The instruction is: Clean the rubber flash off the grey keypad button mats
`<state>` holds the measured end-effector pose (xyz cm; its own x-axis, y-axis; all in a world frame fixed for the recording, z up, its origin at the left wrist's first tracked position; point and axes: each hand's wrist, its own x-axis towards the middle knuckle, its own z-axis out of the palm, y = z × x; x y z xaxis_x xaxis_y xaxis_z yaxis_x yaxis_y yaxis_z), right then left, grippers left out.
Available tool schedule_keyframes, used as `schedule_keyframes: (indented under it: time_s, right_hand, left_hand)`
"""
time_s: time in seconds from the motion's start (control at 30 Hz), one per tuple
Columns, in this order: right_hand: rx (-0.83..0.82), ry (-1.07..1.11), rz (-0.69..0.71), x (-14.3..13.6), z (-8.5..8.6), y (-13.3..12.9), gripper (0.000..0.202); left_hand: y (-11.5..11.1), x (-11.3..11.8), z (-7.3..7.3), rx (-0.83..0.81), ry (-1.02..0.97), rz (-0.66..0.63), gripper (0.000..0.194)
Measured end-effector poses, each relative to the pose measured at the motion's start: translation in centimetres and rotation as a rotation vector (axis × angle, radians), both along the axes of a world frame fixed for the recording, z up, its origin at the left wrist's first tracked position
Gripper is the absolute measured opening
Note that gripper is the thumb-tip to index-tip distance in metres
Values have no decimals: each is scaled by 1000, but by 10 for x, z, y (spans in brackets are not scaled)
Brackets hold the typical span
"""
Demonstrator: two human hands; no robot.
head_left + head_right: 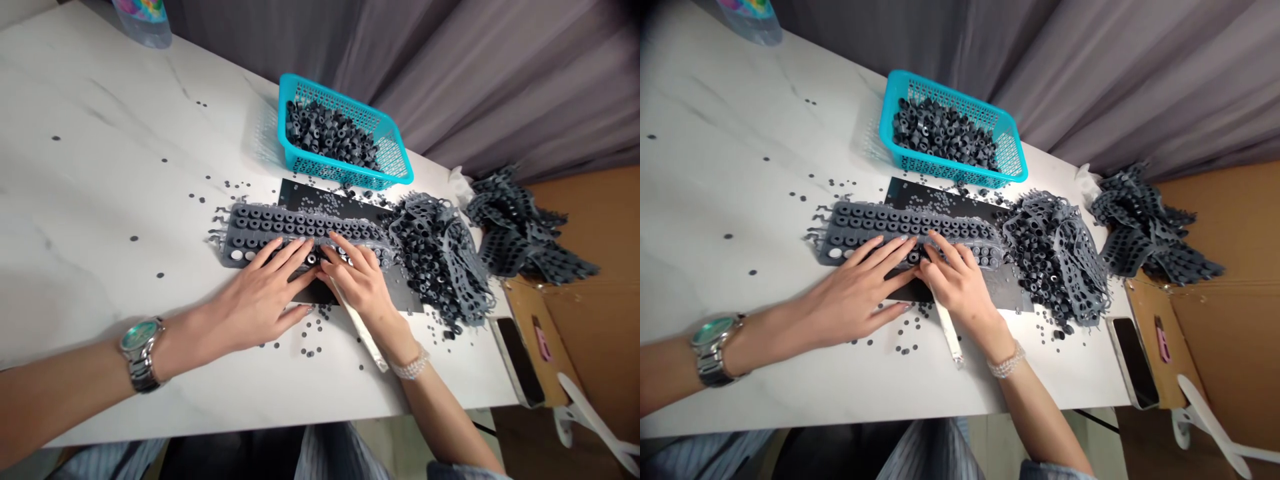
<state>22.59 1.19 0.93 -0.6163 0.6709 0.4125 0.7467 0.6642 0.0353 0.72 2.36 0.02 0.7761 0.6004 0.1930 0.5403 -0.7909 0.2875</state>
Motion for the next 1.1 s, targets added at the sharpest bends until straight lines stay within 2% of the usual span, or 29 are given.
schedule_keyframes:
  time_s: [0.27, 0.47, 0.57, 0.73, 0.8, 0.97, 1.1]
  right_hand:
    - [4, -149, -30, -5, 3, -3, 16]
    - [65, -79, -46, -10, -3, 1, 20]
    - [76, 18, -154, -6, -7, 6, 19]
    - [118, 277, -444, 21, -10, 15, 15]
    - [96, 337, -484, 29, -9, 13, 11]
    - [96, 286, -389, 27, -3, -4, 10]
    - [90, 210, -216, 12, 3, -19, 10]
  left_hand:
    - [0, -1, -1, 0, 1, 2, 54]
    - [0, 1, -1, 19, -9, 8, 56]
    - [0, 1, -2, 15, -17, 10, 55]
    - [0, 0, -3, 7, -31, 20, 55]
    - [-1, 0, -3, 12, -51, 23, 56]
    - [-3, 0, -1, 50, -47, 18, 55]
    - [-5, 0, -1, 53, -32, 20, 55]
